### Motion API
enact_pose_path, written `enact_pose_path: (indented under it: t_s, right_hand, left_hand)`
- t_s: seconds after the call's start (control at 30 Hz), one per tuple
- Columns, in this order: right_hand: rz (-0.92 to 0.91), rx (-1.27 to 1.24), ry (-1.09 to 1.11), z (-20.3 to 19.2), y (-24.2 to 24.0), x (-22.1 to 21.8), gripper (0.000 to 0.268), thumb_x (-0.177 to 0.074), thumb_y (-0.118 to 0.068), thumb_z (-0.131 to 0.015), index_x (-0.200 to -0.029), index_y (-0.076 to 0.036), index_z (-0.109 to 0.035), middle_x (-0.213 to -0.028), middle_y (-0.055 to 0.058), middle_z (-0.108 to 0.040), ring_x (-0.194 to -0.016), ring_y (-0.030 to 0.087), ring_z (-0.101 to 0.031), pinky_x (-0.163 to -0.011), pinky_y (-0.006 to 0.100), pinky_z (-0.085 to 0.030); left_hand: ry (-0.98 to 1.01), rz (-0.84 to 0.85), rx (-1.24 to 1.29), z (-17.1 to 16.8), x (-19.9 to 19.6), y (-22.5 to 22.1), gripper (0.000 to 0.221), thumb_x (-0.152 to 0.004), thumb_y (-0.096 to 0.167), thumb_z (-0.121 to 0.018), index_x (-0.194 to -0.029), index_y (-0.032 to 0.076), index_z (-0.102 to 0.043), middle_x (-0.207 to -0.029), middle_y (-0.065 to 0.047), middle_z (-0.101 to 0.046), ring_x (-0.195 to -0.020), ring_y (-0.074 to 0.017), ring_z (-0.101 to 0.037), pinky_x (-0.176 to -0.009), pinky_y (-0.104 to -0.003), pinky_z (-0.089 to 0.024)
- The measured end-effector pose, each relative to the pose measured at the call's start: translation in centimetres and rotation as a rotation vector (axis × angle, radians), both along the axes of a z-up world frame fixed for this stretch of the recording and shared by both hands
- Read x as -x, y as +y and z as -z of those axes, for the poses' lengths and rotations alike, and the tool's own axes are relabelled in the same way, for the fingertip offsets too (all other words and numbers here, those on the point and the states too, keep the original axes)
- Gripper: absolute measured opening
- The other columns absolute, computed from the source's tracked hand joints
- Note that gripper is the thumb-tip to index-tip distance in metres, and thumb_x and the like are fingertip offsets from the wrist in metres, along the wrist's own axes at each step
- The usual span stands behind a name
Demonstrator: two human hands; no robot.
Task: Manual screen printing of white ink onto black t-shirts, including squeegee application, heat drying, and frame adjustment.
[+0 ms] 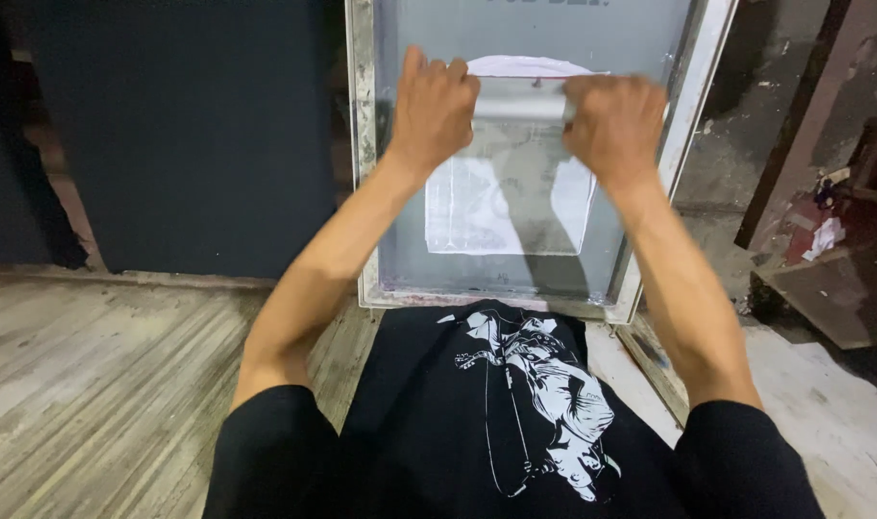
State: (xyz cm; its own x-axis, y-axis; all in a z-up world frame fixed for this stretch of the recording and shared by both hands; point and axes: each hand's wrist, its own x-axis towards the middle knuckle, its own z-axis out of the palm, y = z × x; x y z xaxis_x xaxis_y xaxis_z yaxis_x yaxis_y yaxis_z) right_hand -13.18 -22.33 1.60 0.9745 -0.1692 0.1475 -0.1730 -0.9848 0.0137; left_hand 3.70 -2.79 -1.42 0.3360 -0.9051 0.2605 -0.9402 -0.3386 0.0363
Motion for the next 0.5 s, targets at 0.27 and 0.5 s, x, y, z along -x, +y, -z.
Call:
enact_pose_path:
  t_s: [0.27, 0.5]
  right_hand:
    - [0.065, 0.276, 0.57, -2.1, -3.2, -4.2, 0.026, -0.092, -0.06, -0.065, -0.083, -0.035, -0.069, -0.063, -0.006, -0.057, -0.055, 0.018, -0.057, -0.051, 0.032, -0.041]
    - [0.063, 0.089, 0.514, 0.1, -0.2, -1.2, 0.009, -0.073, -0.017, -0.069, -0.074, -0.026, -0.069, -0.049, -0.01, -0.034, -0.047, 0.013, -0.039, -0.049, 0.027, -0.037]
  left_hand:
    - [0.191, 0.037, -0.257, 0.5, -5.1, -3.8, 0.038, -0.053, 0.014, -0.083, -0.053, 0.019, -0.046, -0.047, 0.001, -0.043, -0.043, -0.0226, -0.043, -0.051, -0.036, -0.034]
    - [0.162, 0.039, -0.281, 3.0, -0.3, 0.0, 0.047, -0.049, -0.001, -0.071, -0.054, 0.021, -0.03, -0.052, 0.006, -0.028, -0.055, -0.0157, -0.015, -0.06, -0.035, -0.022]
